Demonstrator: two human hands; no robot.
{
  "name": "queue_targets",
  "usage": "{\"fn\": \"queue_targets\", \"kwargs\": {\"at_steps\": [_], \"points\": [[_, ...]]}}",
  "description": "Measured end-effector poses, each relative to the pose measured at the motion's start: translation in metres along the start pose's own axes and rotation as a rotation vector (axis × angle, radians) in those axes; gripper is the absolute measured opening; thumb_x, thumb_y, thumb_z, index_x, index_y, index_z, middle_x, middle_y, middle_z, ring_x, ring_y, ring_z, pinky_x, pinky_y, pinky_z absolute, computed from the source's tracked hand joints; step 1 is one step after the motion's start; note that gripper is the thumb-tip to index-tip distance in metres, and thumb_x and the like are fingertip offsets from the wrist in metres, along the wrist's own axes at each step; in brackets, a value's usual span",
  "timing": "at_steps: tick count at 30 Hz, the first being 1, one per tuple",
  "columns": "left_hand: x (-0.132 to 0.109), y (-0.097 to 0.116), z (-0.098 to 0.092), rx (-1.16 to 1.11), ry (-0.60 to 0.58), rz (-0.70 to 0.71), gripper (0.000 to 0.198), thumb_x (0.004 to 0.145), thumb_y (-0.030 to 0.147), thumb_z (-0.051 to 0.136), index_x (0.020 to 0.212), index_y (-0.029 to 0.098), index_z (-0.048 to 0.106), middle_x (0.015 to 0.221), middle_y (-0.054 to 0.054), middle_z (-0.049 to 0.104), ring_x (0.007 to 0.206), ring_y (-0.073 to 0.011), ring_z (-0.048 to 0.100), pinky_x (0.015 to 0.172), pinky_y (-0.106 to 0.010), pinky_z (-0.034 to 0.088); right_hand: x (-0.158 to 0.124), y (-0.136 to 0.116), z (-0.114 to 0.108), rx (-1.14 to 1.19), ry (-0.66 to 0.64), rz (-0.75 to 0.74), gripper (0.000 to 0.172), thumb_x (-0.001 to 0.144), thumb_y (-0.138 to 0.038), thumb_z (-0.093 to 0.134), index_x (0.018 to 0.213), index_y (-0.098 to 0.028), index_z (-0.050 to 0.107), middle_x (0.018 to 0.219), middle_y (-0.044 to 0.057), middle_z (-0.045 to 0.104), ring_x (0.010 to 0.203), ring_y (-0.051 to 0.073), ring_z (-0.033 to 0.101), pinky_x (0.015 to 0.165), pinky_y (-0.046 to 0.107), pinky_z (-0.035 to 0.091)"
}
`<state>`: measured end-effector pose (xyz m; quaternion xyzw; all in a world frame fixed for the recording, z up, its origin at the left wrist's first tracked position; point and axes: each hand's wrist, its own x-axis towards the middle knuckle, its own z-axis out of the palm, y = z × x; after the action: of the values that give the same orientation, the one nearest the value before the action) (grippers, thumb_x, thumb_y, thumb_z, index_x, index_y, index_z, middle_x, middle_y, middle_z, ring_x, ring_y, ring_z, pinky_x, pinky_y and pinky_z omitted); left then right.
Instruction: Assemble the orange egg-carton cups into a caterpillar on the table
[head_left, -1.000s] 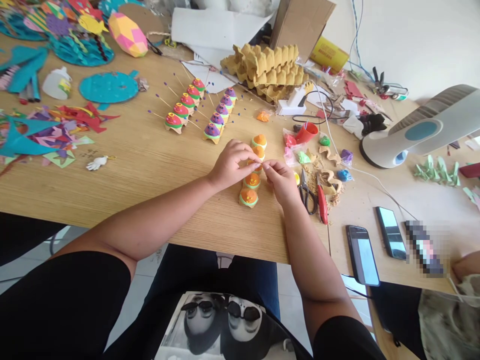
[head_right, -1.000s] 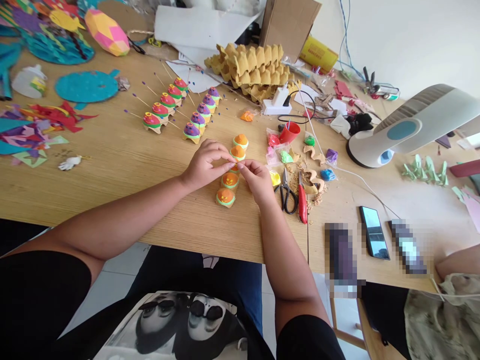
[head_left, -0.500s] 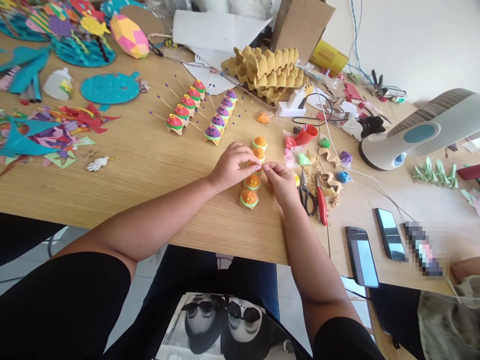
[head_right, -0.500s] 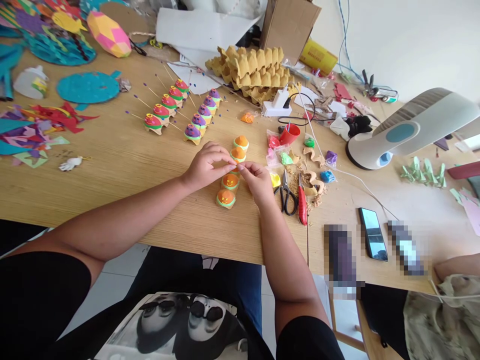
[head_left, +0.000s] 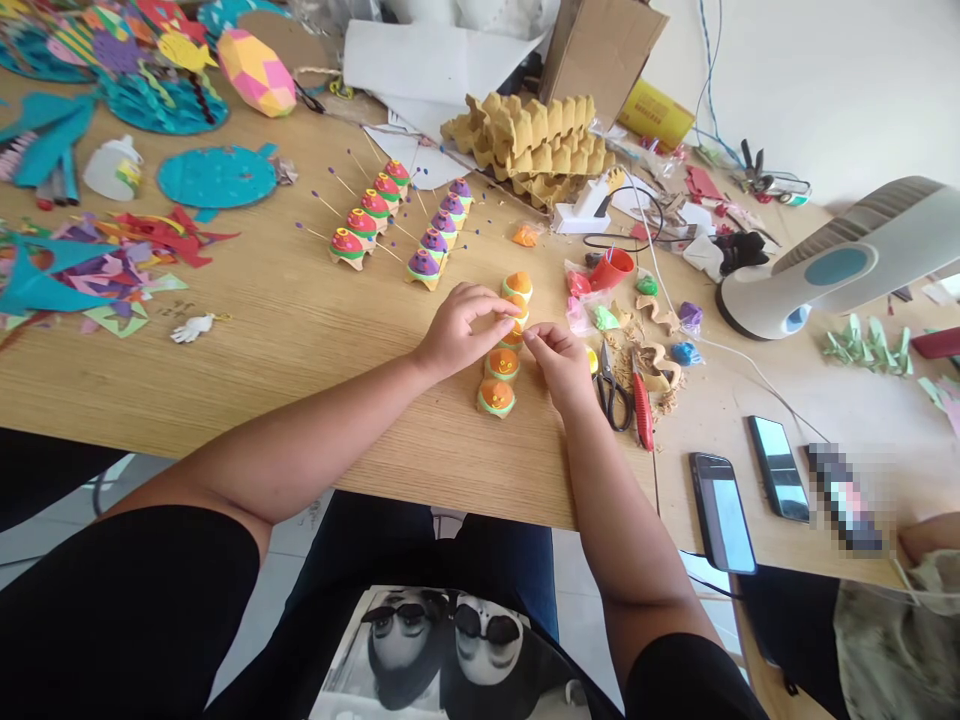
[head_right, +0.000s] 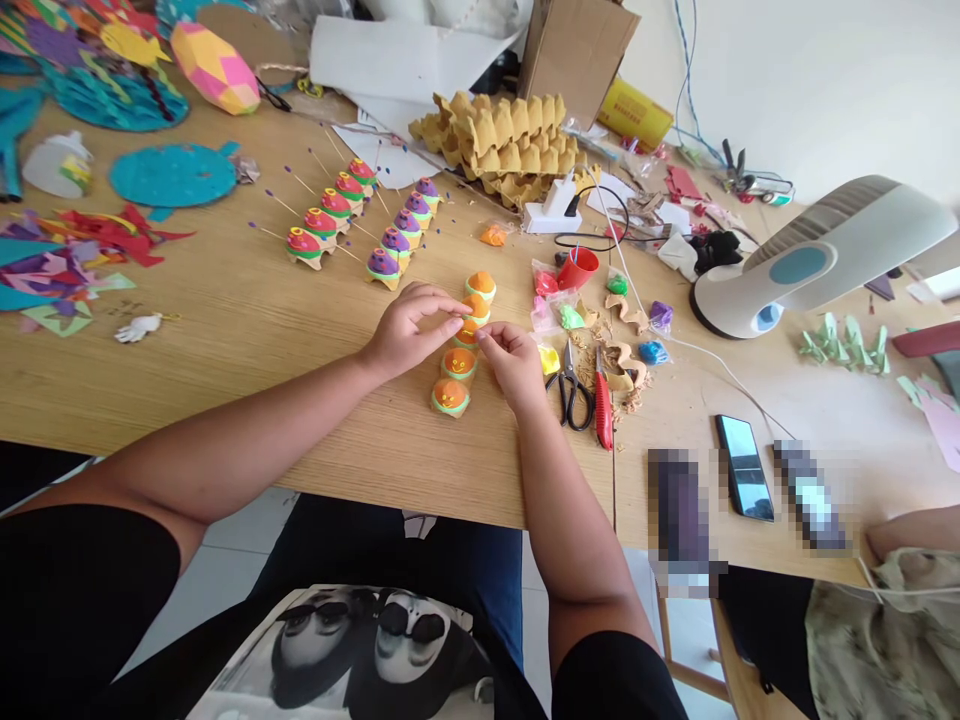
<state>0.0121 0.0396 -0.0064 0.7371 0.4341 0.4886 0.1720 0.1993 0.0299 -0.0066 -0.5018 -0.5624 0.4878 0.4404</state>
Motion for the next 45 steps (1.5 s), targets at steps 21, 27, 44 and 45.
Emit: {"fn": "queue_targets", "kwargs": {"at_steps": [21, 27, 44, 45], "points": [[-0.003, -0.02, 0.007, -0.163, -0.161, -0.203, 0.02, 0.068, 0.018, 0.064, 0.087, 0.021, 0.057, 0.082, 0.002, 0.06, 0.077, -0.0151, 0.058, 0.072, -0.029, 0.047, 0.002, 0.007, 0.005, -0.192, 0.01, 0.012, 0.027, 0.078, -0.046, 0.075, 0.078, -0.02, 0.069, 0.058, -0.004, 0.049, 0.053, 0.01, 0.036, 0.05, 0.026, 0.027], [-0.003, -0.018, 0.007, -0.177, -0.164, -0.233, 0.018, 0.069, 0.019, 0.065, 0.085, 0.02, 0.057, 0.081, 0.002, 0.06, 0.078, -0.015, 0.058, 0.073, -0.029, 0.046, 0.002, 0.007, 0.005, -0.219, -0.006, 0.008, 0.024, 0.081, -0.043, 0.073, 0.078, -0.019, 0.068, 0.058, -0.005, 0.046, 0.051, 0.008, 0.034, 0.05, 0.026, 0.027], [-0.004, -0.019, 0.007, -0.187, -0.168, -0.244, 0.019, 0.071, 0.018, 0.067, 0.086, 0.02, 0.057, 0.081, 0.002, 0.059, 0.076, -0.0142, 0.057, 0.072, -0.028, 0.044, 0.002, 0.004, 0.007, -0.287, 0.006, 0.0, 0.019, 0.079, -0.036, 0.072, 0.075, -0.018, 0.068, 0.057, -0.005, 0.045, 0.052, 0.009, 0.034, 0.051, 0.025, 0.027], [-0.003, -0.019, 0.007, -0.186, -0.169, -0.244, 0.019, 0.071, 0.018, 0.067, 0.086, 0.02, 0.057, 0.081, 0.002, 0.059, 0.076, -0.0143, 0.057, 0.072, -0.028, 0.044, 0.002, 0.004, 0.007, -0.286, 0.011, -0.001, 0.019, 0.079, -0.036, 0.072, 0.075, -0.018, 0.067, 0.057, -0.005, 0.044, 0.052, 0.009, 0.034, 0.051, 0.026, 0.027]]}}
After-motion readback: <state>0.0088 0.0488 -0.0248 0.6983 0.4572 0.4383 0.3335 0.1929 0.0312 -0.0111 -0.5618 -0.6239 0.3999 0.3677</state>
